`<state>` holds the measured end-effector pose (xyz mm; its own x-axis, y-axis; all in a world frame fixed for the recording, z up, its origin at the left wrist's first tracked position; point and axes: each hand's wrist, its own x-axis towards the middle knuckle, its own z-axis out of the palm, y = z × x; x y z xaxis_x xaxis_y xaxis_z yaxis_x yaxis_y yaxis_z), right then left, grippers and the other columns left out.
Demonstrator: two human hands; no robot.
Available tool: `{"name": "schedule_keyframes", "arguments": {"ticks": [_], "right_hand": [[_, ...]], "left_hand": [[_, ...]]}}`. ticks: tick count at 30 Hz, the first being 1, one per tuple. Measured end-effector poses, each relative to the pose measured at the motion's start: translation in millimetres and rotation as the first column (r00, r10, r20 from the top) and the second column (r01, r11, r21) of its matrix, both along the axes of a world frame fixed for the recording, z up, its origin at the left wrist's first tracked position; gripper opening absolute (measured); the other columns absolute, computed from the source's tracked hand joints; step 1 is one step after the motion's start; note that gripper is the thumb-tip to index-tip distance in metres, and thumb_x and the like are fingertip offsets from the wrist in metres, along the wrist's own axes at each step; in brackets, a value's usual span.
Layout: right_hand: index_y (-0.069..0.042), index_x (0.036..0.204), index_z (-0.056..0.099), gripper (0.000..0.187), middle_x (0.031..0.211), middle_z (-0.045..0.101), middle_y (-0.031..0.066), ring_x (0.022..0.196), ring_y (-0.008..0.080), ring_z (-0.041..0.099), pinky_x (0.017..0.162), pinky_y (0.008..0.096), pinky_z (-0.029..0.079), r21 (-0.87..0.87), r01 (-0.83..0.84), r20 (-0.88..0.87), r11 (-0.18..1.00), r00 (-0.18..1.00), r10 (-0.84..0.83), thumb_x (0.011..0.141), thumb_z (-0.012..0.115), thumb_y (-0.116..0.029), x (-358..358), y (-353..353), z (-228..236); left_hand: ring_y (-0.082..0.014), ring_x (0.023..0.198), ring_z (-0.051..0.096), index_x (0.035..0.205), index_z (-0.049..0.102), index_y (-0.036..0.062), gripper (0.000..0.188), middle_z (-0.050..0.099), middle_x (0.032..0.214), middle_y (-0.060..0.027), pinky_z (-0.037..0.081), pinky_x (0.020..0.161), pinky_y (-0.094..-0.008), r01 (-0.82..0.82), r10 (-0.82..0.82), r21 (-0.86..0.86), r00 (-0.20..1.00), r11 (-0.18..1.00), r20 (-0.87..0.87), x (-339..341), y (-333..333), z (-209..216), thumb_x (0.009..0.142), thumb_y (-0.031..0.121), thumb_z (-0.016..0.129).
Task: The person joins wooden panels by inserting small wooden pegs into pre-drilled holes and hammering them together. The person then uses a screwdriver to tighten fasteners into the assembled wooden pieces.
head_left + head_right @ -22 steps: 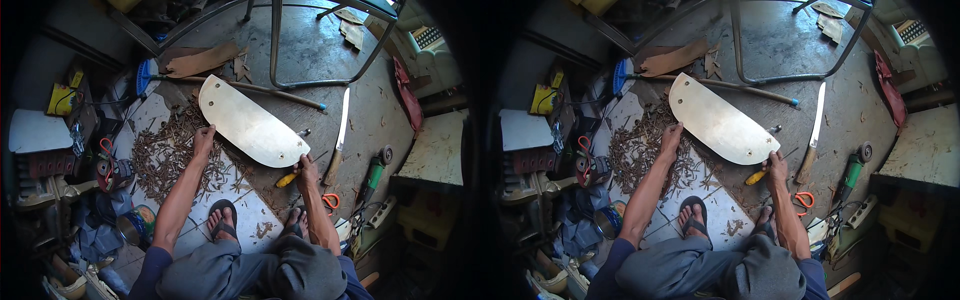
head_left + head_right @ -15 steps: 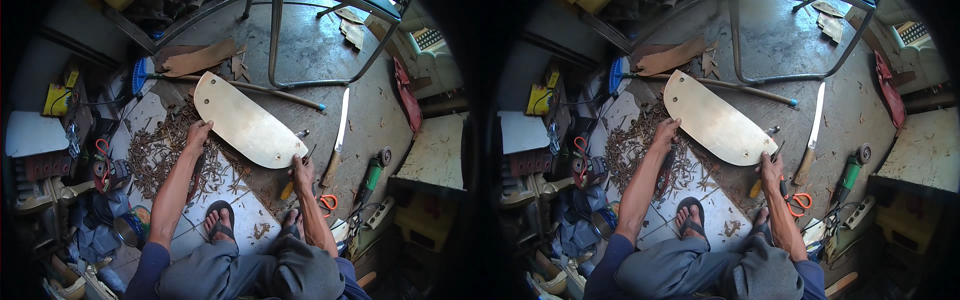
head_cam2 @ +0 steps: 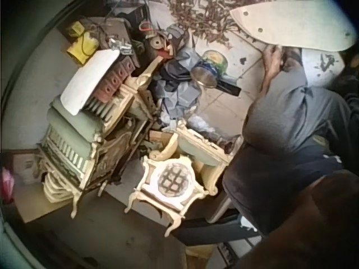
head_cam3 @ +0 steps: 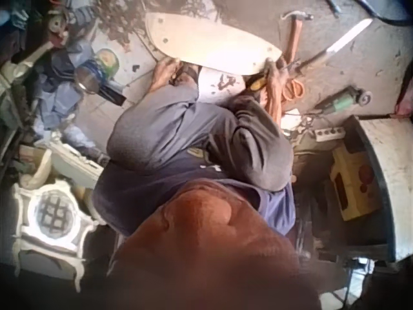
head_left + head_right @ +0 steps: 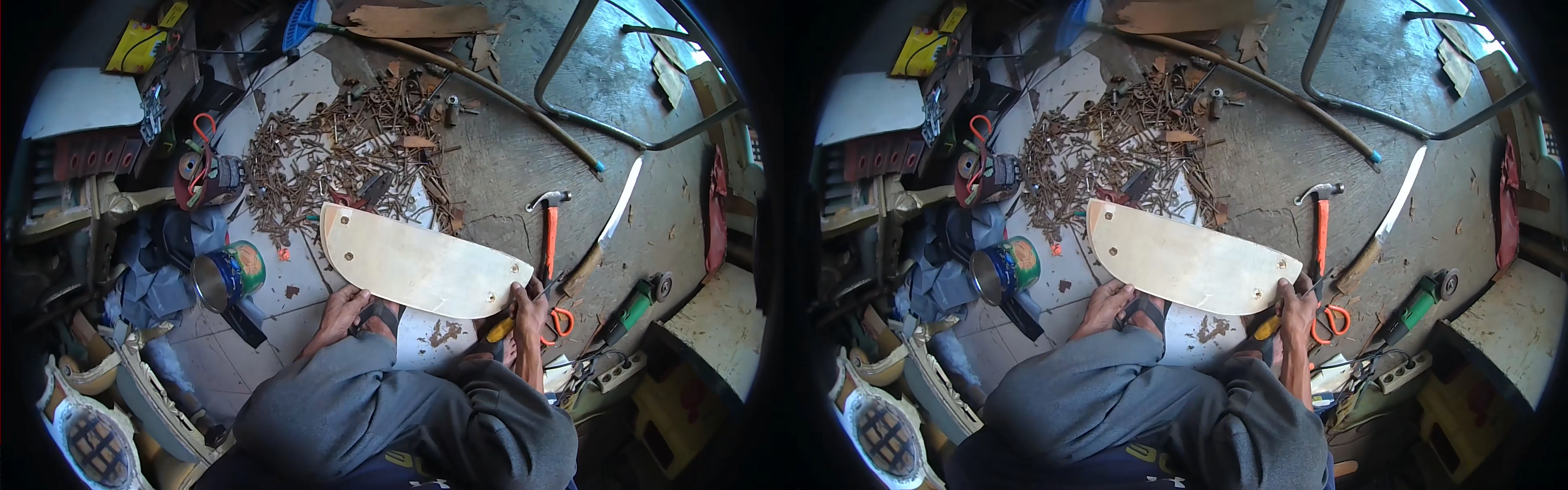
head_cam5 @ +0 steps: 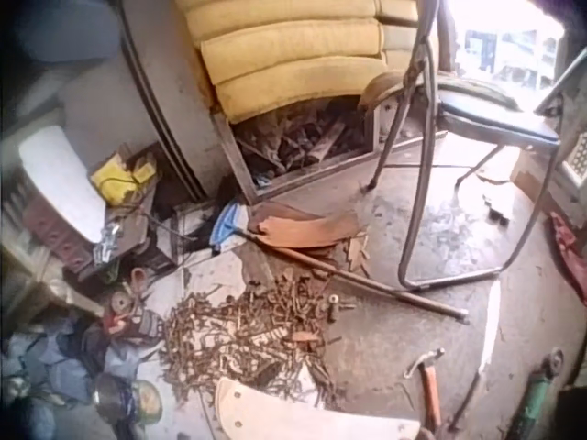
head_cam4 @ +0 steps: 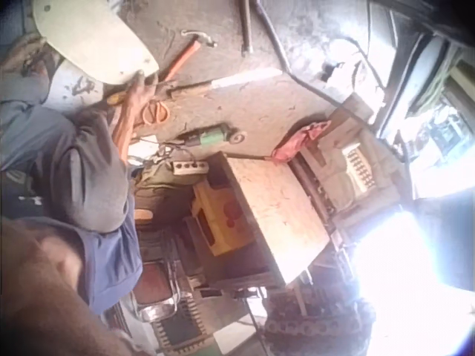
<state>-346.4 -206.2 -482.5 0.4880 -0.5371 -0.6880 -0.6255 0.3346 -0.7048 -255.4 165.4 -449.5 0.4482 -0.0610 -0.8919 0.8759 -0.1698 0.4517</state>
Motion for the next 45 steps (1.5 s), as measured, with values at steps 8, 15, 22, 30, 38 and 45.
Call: {"name": "schedule_keyframes", "arguments": {"ticks": [8,15,22,30,38,45], "right_hand": [[0.0,0.138,0.056,0.046,0.079,0.059,-0.0002,0.053,0.0053,0.047,0.044,0.0224,0.037,-0.031,0.032,0.0,0.999,0.999,-0.032,0.093,0.065,-0.005,-4,2,-6],[-0.005,0.119,0.061,0.025,0.077,0.058,-0.0026,0.052,0.0046,0.048,0.044,0.0198,0.036,0.253,0.183,0.127,0.95,0.967,-0.22,0.098,0.069,-0.016,-11,-2,17],[-0.006,0.105,0.069,0.014,0.1,0.068,0.0098,0.074,0.0135,0.062,0.056,0.024,0.047,0.282,-0.143,0.6,0.949,0.798,-0.058,0.092,0.071,-0.004,-34,-49,57],[-0.003,0.129,0.065,0.039,0.125,0.066,0.0139,0.106,0.0224,0.064,0.093,0.0359,0.05,-0.11,-0.703,-0.042,0.703,0.71,0.703,0.091,0.064,-0.007,-9,-46,119],[-0.01,0.139,0.058,0.04,0.092,0.068,0.017,0.078,0.0354,0.069,0.069,0.0435,0.053,-0.676,-0.593,-0.075,0.437,0.645,0.76,0.1,0.058,-0.016,58,-23,192],[-0.021,0.14,0.061,0.038,0.08,0.068,0.0158,0.066,0.036,0.068,0.06,0.0484,0.052,-0.706,-0.706,-0.376,0.051,0.435,0.818,0.102,0.055,-0.019,115,11,280]], "left_hand": [[-0.0212,0.071,0.063,0.119,0.063,-0.0015,0.039,0.065,0.08,-0.0079,0.052,0.07,-0.0375,-0.092,-0.339,0.679,0.812,0.728,0.474,62,28,-17,0.095,0.029,0.069],[-0.0173,0.068,0.059,0.117,0.063,0.0025,0.036,0.063,0.08,-0.0054,0.05,0.064,-0.0369,-0.086,-0.184,0.478,0.852,0.874,0.49,115,13,-2,0.098,0.033,0.065],[-0.0094,0.086,0.057,0.119,0.057,0.0145,0.026,0.058,0.093,-0.0011,0.053,0.08,-0.0389,-0.341,0.432,-0.318,0.855,0.885,0.287,149,-19,68,0.101,0.031,0.065],[-0.0225,0.113,0.064,0.132,0.053,-0.0062,0.035,0.065,0.124,-0.0131,0.052,0.101,-0.0394,-0.133,0.367,-0.45,0.793,0.883,0.486,171,-57,58,0.099,0.008,0.059],[-0.017,0.084,0.063,0.109,0.069,-0.0047,0.027,0.071,0.096,-0.0099,0.05,0.079,-0.0308,0.118,-0.044,-0.045,0.656,0.992,0.753,142,-123,127,0.098,0.02,0.064],[-0.036,0.084,0.068,0.101,0.07,-0.0048,0.021,0.069,0.094,-0.0206,0.053,0.078,-0.0426,0.257,-0.426,0.371,0.209,0.892,0.88,126,-162,166,0.09,0.012,0.064]]}}
